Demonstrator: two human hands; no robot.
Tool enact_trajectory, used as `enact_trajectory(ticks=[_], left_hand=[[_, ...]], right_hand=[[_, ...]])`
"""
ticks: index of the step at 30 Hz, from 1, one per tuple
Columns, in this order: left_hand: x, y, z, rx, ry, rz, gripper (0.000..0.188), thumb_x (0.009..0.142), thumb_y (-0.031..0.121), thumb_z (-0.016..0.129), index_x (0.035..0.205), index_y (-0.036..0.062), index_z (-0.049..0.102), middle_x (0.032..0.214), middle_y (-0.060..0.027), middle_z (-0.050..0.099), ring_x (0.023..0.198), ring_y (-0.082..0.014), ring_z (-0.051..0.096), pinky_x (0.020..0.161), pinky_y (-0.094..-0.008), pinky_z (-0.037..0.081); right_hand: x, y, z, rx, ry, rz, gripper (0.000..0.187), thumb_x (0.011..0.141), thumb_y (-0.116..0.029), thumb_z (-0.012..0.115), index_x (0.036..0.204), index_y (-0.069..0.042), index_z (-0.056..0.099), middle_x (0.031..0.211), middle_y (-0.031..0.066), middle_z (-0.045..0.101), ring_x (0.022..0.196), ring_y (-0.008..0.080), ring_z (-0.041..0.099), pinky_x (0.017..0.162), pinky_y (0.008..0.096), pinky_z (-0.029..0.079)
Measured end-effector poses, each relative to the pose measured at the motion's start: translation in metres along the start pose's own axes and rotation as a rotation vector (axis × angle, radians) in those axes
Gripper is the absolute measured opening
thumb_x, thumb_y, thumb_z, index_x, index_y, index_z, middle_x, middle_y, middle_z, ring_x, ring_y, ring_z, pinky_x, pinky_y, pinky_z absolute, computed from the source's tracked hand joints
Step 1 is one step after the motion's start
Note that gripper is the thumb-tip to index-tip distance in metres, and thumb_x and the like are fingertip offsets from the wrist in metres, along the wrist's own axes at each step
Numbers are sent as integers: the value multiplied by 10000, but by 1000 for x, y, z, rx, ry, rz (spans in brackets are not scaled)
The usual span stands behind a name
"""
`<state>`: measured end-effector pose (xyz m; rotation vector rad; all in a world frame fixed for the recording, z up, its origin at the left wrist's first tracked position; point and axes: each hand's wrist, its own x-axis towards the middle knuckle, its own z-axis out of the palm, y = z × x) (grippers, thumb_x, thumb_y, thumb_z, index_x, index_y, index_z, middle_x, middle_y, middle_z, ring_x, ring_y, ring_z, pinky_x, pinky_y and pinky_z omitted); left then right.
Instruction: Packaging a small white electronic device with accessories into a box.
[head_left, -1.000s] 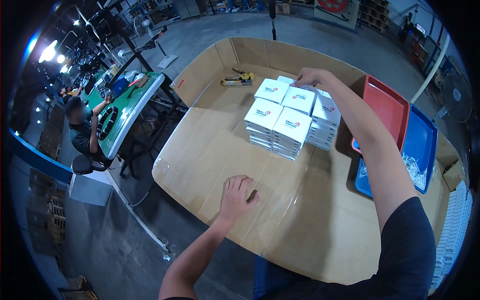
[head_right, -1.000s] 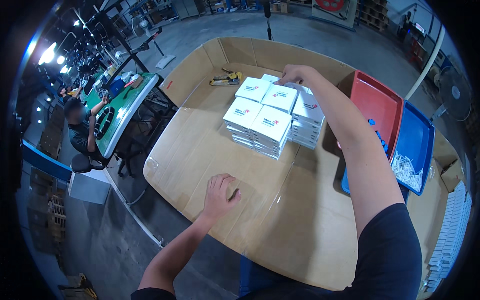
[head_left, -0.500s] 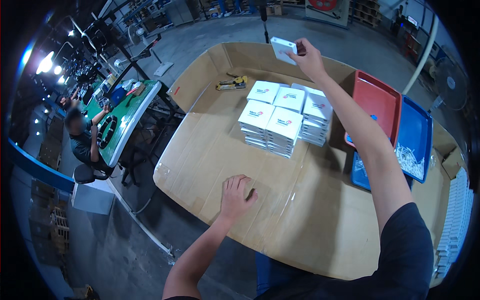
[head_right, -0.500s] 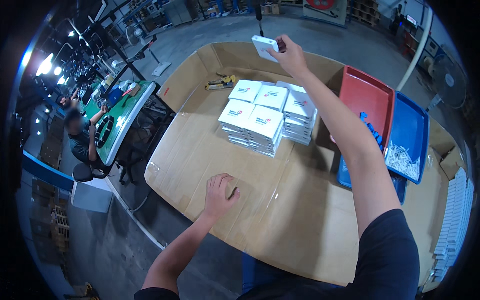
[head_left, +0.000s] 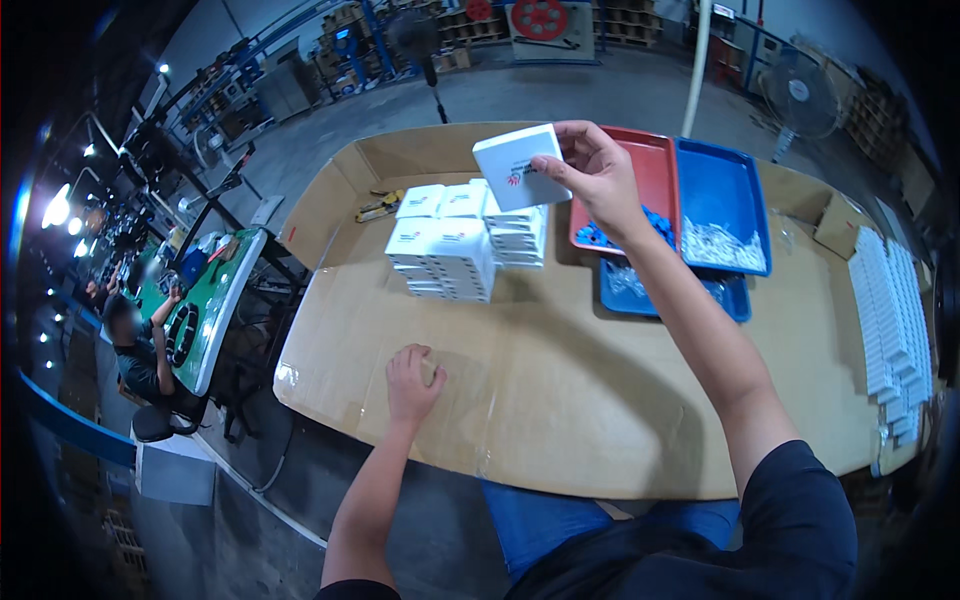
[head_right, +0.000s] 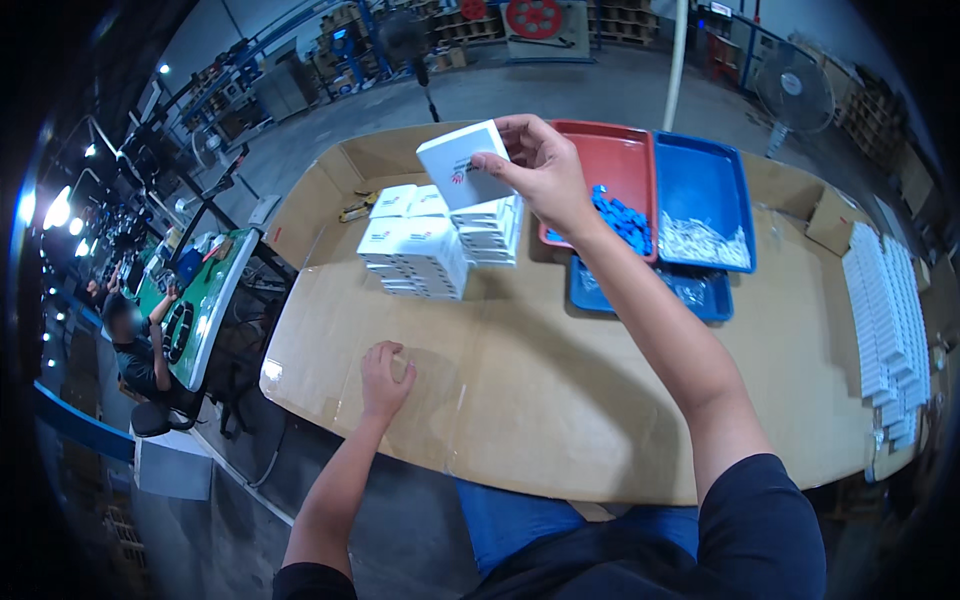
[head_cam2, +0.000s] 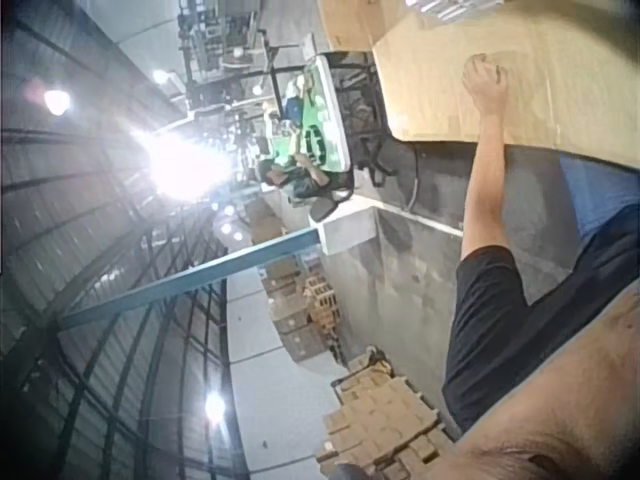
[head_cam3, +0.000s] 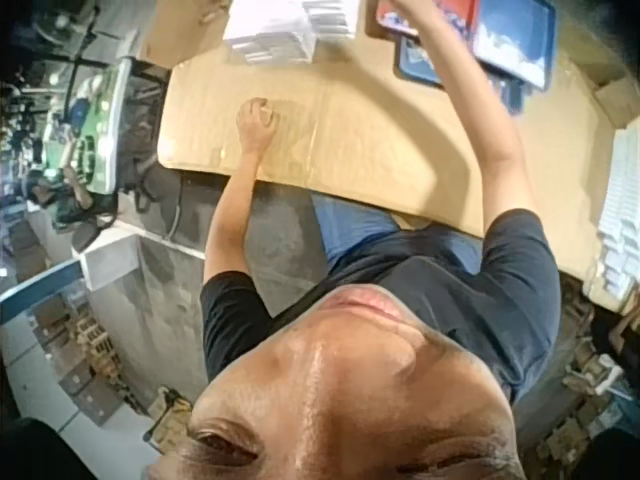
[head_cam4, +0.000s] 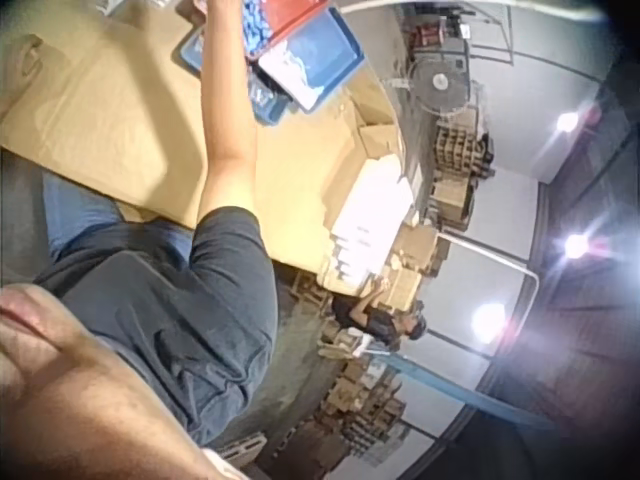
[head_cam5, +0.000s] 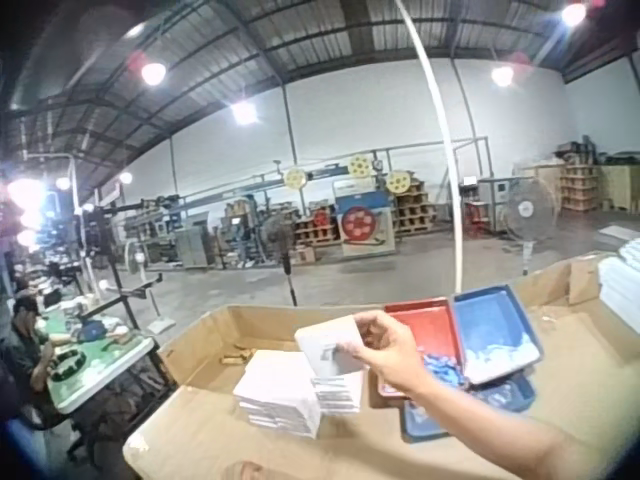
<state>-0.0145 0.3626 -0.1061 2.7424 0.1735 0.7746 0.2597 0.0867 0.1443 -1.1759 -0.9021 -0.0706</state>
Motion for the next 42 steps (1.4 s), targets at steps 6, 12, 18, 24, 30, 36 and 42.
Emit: enact_trajectory(ticks=[6, 12, 18, 24, 30, 36, 42], left_hand=[[-3, 11, -7, 156, 70, 29, 403, 849, 247, 751, 1179, 51, 628, 1177, -126, 633, 1136, -325, 589, 966, -466, 448], [-6, 150, 6, -334, 107, 106, 641, 917, 401, 729, 1398, 20, 546, 1407, -205, 546, 1330, -380, 516, 1132, -491, 402], [-37, 339, -8, -1024, -57, 157, 959, 977, 516, 664, 1653, 39, 180, 1580, -233, 400, 1425, -370, 445, 1194, -477, 359], [-72, 377, 0, -1452, -215, -365, 799, 1087, 520, 465, 1683, 98, 142, 1415, -189, 516, 1261, -256, 568, 1065, -415, 486], [-87, 390, -17, -1695, -464, -756, 730, 1090, 653, 308, 1559, 99, 387, 1305, -132, 609, 1189, -221, 628, 982, -385, 541], [-91, 408, -38, -1810, -574, -929, 598, 1109, 577, 369, 1491, 125, 450, 1339, -84, 601, 1237, -213, 619, 1020, -371, 550], [-107, 418, -42, -1899, -494, -980, 578, 1109, 573, 374, 1476, 139, 478, 1342, -62, 598, 1246, -196, 609, 1015, -361, 544]], right_hand=[[-108, -65, -25, 193, 95, 227, 339, 947, -29, 760, 1260, 2, 632, 1043, 58, 747, 970, 105, 701, 840, 265, 564], [-243, -82, -55, 601, 328, 610, 427, 1034, -170, 681, 1401, 2, 546, 1170, 81, 720, 1027, 147, 706, 893, 304, 587], [-354, -91, -27, 854, 530, 838, 407, 1055, -206, 656, 1383, 0, 530, 1222, 123, 677, 1039, 189, 710, 918, 349, 610], [-396, -107, -54, 41, 268, 862, 426, 1011, -273, 716, 1312, -14, 560, 1074, 87, 706, 936, 174, 707, 757, 301, 600], [-404, -127, -64, -597, 5, 122, 663, 871, -295, 780, 1432, -23, 552, 1472, 254, 508, 1354, 426, 517, 1125, 495, 432], [-403, -119, -57, -622, -115, -34, 706, 906, -410, 710, 1447, 12, 542, 1455, 274, 527, 1317, 446, 552, 1087, 483, 472], [-410, -125, -49, -617, -113, -63, 697, 962, -491, 644, 1420, 28, 558, 1422, 294, 562, 1282, 461, 590, 1056, 470, 500]])
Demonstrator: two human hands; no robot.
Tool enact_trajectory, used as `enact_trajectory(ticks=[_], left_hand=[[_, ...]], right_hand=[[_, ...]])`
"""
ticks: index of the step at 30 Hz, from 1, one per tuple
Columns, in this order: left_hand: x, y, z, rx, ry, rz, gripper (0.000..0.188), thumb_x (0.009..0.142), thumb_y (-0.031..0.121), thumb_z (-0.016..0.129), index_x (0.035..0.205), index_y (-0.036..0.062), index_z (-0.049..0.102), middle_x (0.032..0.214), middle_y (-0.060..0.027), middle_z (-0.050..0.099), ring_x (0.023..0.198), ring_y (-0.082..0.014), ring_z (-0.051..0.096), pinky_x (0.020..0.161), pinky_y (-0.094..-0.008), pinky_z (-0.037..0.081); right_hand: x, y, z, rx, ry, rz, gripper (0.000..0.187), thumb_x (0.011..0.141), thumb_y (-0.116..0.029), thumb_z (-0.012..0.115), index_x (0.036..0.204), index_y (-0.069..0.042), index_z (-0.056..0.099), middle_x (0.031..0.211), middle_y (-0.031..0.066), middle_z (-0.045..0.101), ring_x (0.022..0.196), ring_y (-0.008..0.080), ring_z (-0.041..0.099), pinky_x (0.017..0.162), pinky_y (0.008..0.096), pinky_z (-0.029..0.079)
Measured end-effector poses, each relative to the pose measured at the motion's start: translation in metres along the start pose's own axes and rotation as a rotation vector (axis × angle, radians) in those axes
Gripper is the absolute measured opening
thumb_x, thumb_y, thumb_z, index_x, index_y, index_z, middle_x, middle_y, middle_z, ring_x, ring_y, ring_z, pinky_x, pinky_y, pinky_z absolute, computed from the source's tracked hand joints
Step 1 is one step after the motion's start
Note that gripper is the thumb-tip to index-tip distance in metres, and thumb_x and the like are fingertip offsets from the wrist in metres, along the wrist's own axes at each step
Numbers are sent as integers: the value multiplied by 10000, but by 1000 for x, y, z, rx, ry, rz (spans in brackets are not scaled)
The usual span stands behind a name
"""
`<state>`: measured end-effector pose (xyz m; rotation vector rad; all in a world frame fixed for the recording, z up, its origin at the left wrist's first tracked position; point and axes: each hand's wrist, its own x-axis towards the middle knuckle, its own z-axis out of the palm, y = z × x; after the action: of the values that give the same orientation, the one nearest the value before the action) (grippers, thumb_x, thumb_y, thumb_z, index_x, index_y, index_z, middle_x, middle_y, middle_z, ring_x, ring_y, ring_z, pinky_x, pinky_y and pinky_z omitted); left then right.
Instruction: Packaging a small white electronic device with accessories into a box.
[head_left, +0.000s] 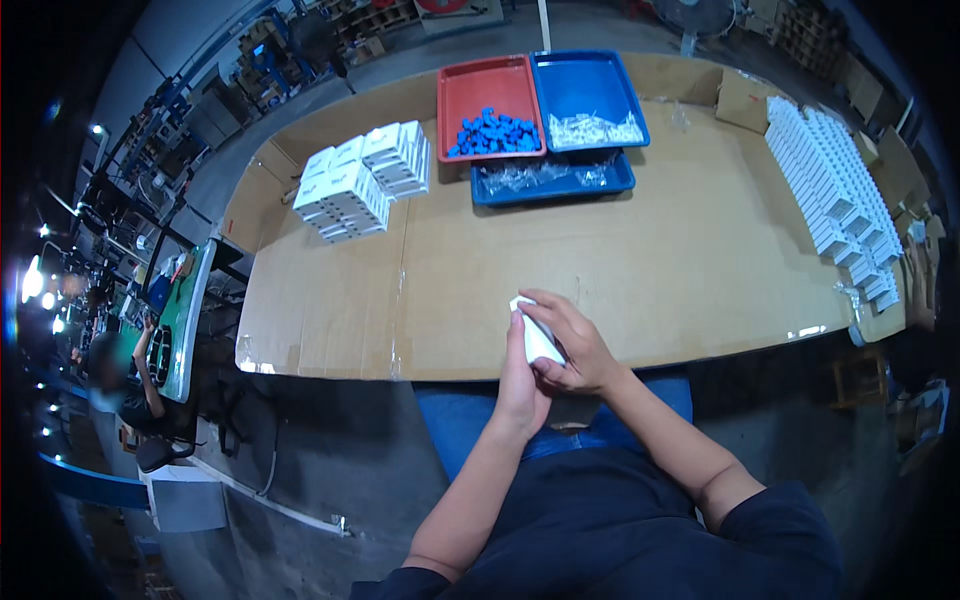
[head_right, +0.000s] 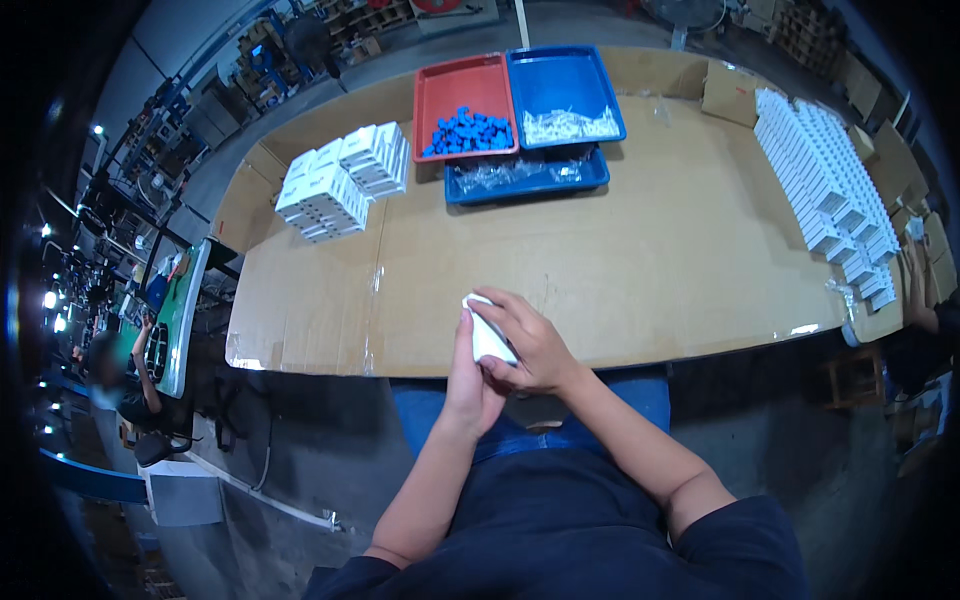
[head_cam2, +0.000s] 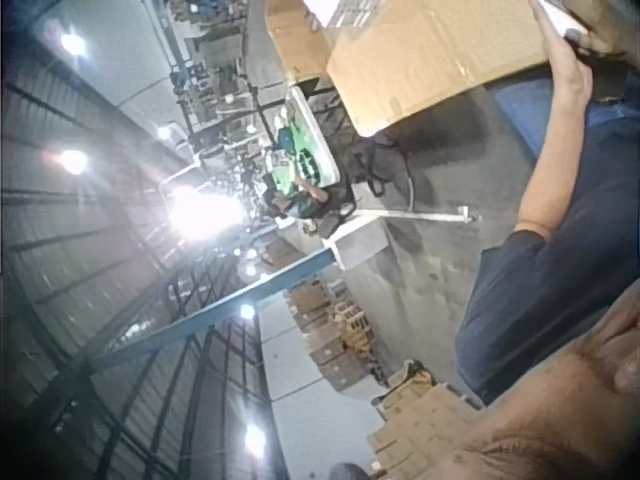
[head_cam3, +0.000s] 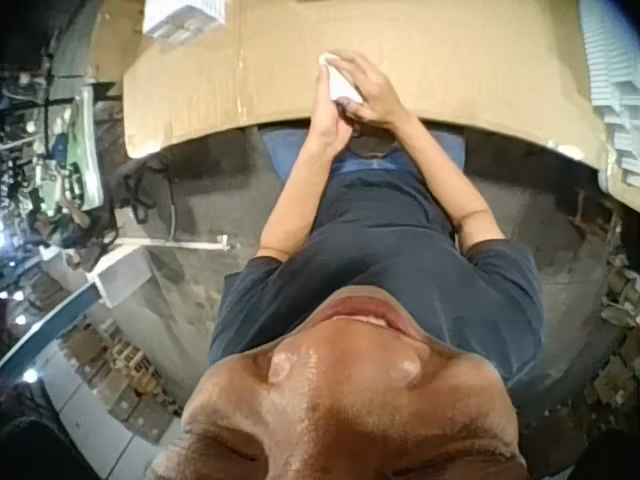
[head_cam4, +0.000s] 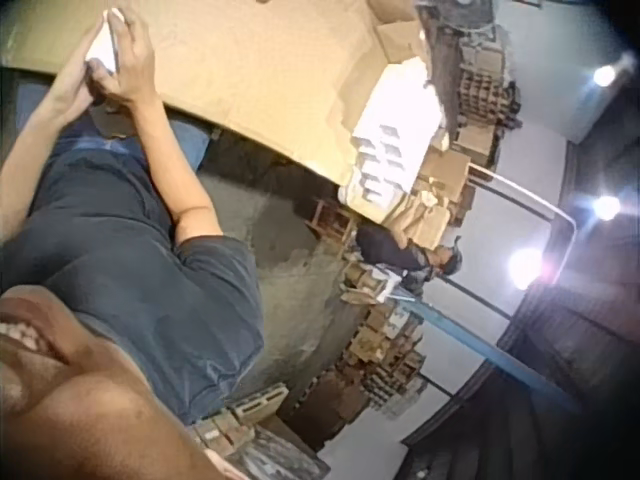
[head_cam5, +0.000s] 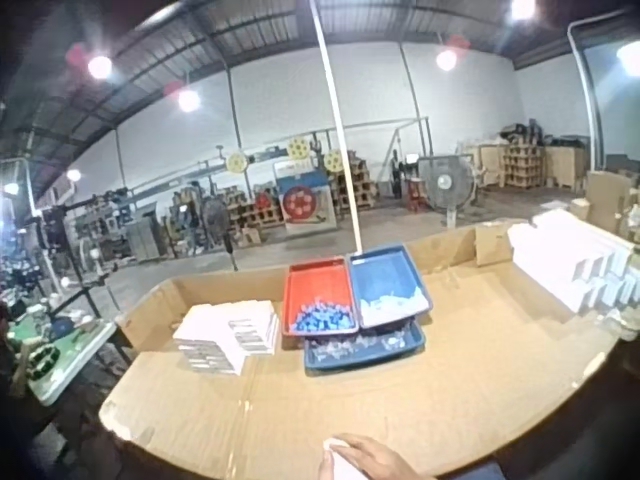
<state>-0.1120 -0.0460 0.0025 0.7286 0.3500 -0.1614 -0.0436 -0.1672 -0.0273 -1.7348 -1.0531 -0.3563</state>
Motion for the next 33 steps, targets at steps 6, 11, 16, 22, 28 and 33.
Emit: enact_trajectory(ticks=[6, 11, 16, 22, 28, 33], left_hand=[[-8, -47, -19, -119, 67, -72, 569, 1105, 575, 383, 1461, 147, 498, 1352, -38, 593, 1271, -190, 587, 1057, -373, 510], [-24, -58, -21, -144, 33, -106, 571, 1110, 559, 376, 1494, 146, 472, 1405, -39, 560, 1342, -199, 538, 1131, -388, 461], [5, -24, -5, -48, -47, -75, 629, 1100, 597, 372, 1542, 151, 416, 1373, -46, 566, 1286, -185, 554, 1101, -379, 465], [21, 8, 14, 118, -161, -86, 779, 1055, 730, 295, 1580, 156, 346, 1336, -122, 584, 1171, -233, 624, 1001, -405, 511], [52, -1, -18, 112, -65, -249, 623, 1073, 641, 408, 1442, 151, 515, 1276, -39, 634, 1193, -188, 628, 983, -389, 561], [68, 4, -3, 14, 31, -254, 596, 1068, 615, 457, 1433, 147, 517, 1279, -41, 637, 1188, -192, 631, 980, -379, 548]], right_hand=[[-47, -5, 1, 23, -137, 114, 653, 964, -418, 660, 1436, 21, 554, 1392, 277, 594, 1278, 440, 603, 1069, 457, 498], [-71, -7, 2, 65, -131, 149, 599, 953, -303, 706, 1436, 22, 567, 1384, 257, 617, 1269, 422, 614, 1078, 451, 502], [-33, 10, -9, 31, -21, 147, 669, 1071, -486, 509, 1465, 54, 531, 1416, 285, 595, 1301, 430, 605, 1091, 442, 478], [6, 11, -26, 196, 157, 280, 601, 1026, -360, 627, 1459, 47, 539, 1409, 277, 595, 1289, 430, 601, 1077, 444, 482], [-22, 27, -7, -6, -28, 221, 704, 915, -349, 750, 1462, 38, 533, 1450, 248, 570, 1304, 424, 584, 1099, 457, 478], [-10, 49, -11, 69, -60, 311, 732, 945, -378, 699, 1511, 36, 485, 1500, 266, 529, 1379, 425, 528, 1151, 461, 419]])
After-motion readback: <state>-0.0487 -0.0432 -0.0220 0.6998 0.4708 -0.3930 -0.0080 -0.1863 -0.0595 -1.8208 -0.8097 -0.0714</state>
